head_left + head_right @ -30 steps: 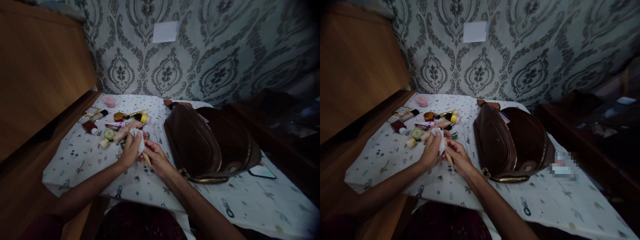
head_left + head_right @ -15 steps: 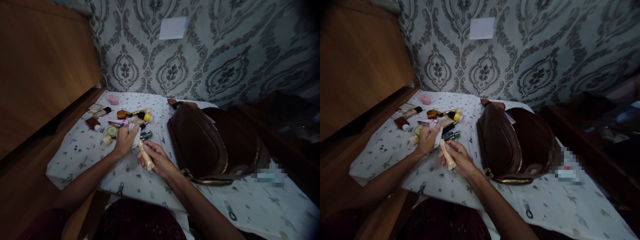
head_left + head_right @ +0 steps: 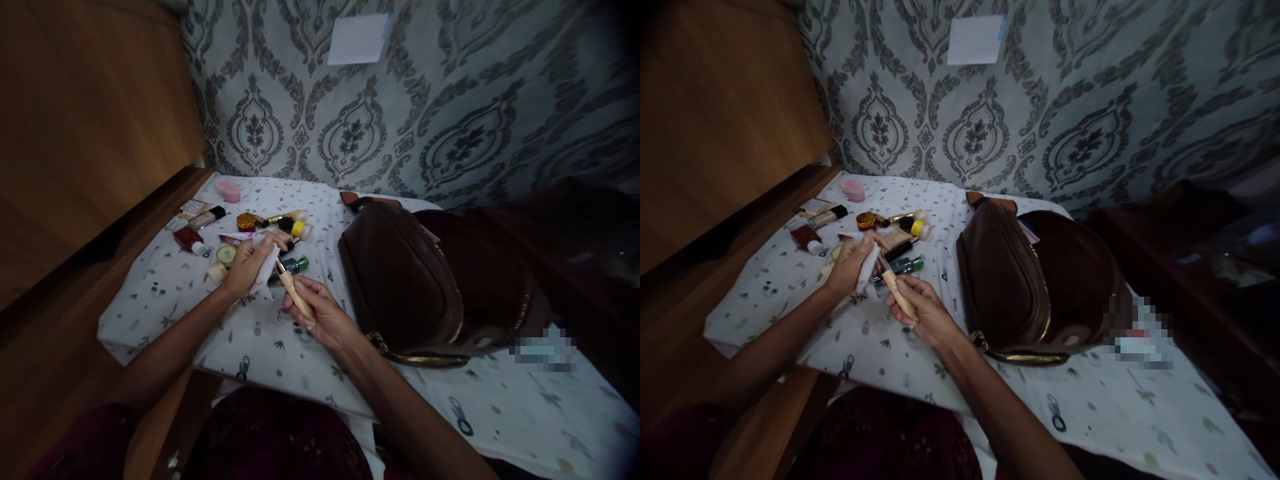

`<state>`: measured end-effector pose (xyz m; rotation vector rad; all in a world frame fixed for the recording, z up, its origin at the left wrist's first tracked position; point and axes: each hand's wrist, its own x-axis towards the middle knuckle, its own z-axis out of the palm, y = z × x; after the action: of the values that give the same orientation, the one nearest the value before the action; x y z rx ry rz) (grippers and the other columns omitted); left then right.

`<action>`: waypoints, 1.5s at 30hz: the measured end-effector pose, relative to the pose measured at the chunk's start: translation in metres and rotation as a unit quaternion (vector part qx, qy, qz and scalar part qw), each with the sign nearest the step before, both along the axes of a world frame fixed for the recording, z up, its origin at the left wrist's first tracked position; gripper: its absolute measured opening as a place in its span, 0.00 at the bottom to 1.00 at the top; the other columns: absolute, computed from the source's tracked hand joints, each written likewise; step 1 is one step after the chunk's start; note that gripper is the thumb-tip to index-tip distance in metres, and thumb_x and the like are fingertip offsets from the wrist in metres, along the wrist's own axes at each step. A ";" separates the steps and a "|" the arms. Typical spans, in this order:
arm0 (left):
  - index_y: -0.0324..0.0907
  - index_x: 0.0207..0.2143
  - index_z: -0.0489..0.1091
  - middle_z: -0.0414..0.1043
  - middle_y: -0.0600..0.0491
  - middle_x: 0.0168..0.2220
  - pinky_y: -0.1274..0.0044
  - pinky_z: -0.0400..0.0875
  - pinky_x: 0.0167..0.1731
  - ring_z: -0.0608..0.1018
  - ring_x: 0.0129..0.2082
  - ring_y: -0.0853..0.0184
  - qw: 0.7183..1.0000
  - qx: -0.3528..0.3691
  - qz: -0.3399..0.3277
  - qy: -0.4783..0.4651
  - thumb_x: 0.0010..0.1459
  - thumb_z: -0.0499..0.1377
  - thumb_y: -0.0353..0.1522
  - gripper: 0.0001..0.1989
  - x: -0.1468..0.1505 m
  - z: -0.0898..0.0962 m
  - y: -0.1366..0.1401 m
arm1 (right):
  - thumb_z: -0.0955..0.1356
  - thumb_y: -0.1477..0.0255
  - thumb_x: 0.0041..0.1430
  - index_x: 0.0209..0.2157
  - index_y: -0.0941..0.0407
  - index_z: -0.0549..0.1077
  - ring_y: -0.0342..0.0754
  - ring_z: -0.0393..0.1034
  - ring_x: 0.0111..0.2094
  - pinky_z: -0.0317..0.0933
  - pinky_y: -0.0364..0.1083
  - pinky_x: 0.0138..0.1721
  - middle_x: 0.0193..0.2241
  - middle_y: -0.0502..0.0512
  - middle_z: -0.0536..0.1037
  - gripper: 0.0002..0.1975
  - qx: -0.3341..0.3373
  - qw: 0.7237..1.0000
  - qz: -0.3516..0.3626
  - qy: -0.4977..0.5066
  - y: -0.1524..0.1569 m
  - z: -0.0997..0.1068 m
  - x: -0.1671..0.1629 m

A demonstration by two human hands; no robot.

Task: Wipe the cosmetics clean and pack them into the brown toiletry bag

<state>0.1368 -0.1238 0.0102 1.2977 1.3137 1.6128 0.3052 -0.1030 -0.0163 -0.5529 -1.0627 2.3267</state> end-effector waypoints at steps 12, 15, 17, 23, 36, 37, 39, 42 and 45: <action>0.42 0.24 0.66 0.61 0.58 0.20 0.79 0.56 0.20 0.62 0.21 0.72 0.997 0.004 -0.029 0.070 0.52 0.62 0.52 0.23 -0.005 0.004 0.000 | 0.75 0.63 0.49 0.36 0.54 0.76 0.43 0.66 0.29 0.61 0.42 0.30 0.29 0.49 0.75 0.14 0.272 0.941 -0.182 -0.090 0.000 0.000 0.003; 0.42 0.23 0.64 0.60 0.59 0.20 0.79 0.54 0.19 0.61 0.20 0.73 0.999 -0.007 -0.016 0.048 0.49 0.63 0.54 0.25 -0.006 0.002 0.002 | 0.75 0.62 0.49 0.40 0.54 0.76 0.45 0.67 0.32 0.62 0.43 0.32 0.30 0.50 0.75 0.17 0.304 0.924 -0.200 -0.117 0.000 0.001 0.003; 0.42 0.23 0.63 0.60 0.59 0.19 0.80 0.54 0.19 0.61 0.19 0.73 0.999 -0.009 -0.005 0.031 0.49 0.63 0.54 0.25 -0.007 0.001 0.003 | 0.74 0.57 0.51 0.40 0.54 0.76 0.43 0.64 0.26 0.58 0.41 0.26 0.27 0.49 0.73 0.19 0.266 0.938 -0.182 -0.130 0.001 0.001 0.003; 0.42 0.25 0.66 0.60 0.60 0.20 0.79 0.52 0.19 0.60 0.19 0.75 1.000 -0.004 0.016 -0.002 0.50 0.64 0.53 0.23 -0.012 0.001 0.006 | 0.66 0.45 0.55 0.29 0.59 0.76 0.37 0.50 0.13 0.35 0.40 0.15 0.16 0.50 0.71 0.29 0.104 0.987 0.014 -0.123 0.007 0.000 0.009; 0.41 0.29 0.67 0.60 0.62 0.17 0.80 0.50 0.15 0.59 0.15 0.77 0.997 -0.007 0.011 -0.072 0.50 0.66 0.49 0.21 -0.018 -0.008 0.011 | 0.75 0.51 0.47 0.31 0.58 0.73 0.35 0.53 0.18 0.35 0.40 0.17 0.23 0.47 0.67 0.24 0.065 0.988 -0.090 -0.104 0.005 0.004 0.006; 0.41 0.28 0.67 0.60 0.62 0.17 0.80 0.50 0.15 0.59 0.15 0.77 0.997 -0.009 0.011 -0.075 0.50 0.67 0.49 0.22 -0.018 -0.008 0.011 | 0.75 0.52 0.47 0.30 0.58 0.72 0.35 0.52 0.18 0.35 0.40 0.17 0.22 0.46 0.66 0.23 0.067 0.989 -0.085 -0.103 0.005 0.004 0.006; 0.41 0.28 0.68 0.60 0.62 0.17 0.81 0.49 0.15 0.59 0.15 0.78 0.997 -0.012 0.009 -0.079 0.49 0.67 0.49 0.22 -0.017 -0.008 0.011 | 0.77 0.56 0.44 0.28 0.57 0.71 0.35 0.52 0.18 0.36 0.39 0.17 0.20 0.45 0.65 0.21 0.082 0.989 -0.076 -0.100 0.006 0.004 0.006; 0.40 0.28 0.68 0.60 0.62 0.17 0.81 0.49 0.15 0.58 0.15 0.78 0.996 -0.012 0.011 -0.084 0.48 0.68 0.50 0.23 -0.016 -0.008 0.011 | 0.79 0.60 0.40 0.31 0.55 0.68 0.37 0.60 0.19 0.39 0.39 0.17 0.22 0.45 0.69 0.22 0.086 0.989 -0.075 -0.097 0.007 0.002 0.007; 0.40 0.28 0.68 0.60 0.62 0.16 0.81 0.49 0.15 0.58 0.14 0.78 0.996 -0.012 0.010 -0.087 0.49 0.67 0.50 0.22 -0.016 -0.009 0.012 | 0.79 0.59 0.40 0.34 0.53 0.67 0.39 0.63 0.19 0.39 0.39 0.17 0.26 0.49 0.75 0.24 0.071 0.991 -0.068 -0.095 0.008 0.002 0.007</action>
<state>0.1203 -0.1119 0.0012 1.1058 1.2392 1.6785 0.3121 -0.0950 -0.0146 -0.7776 -1.2257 2.0944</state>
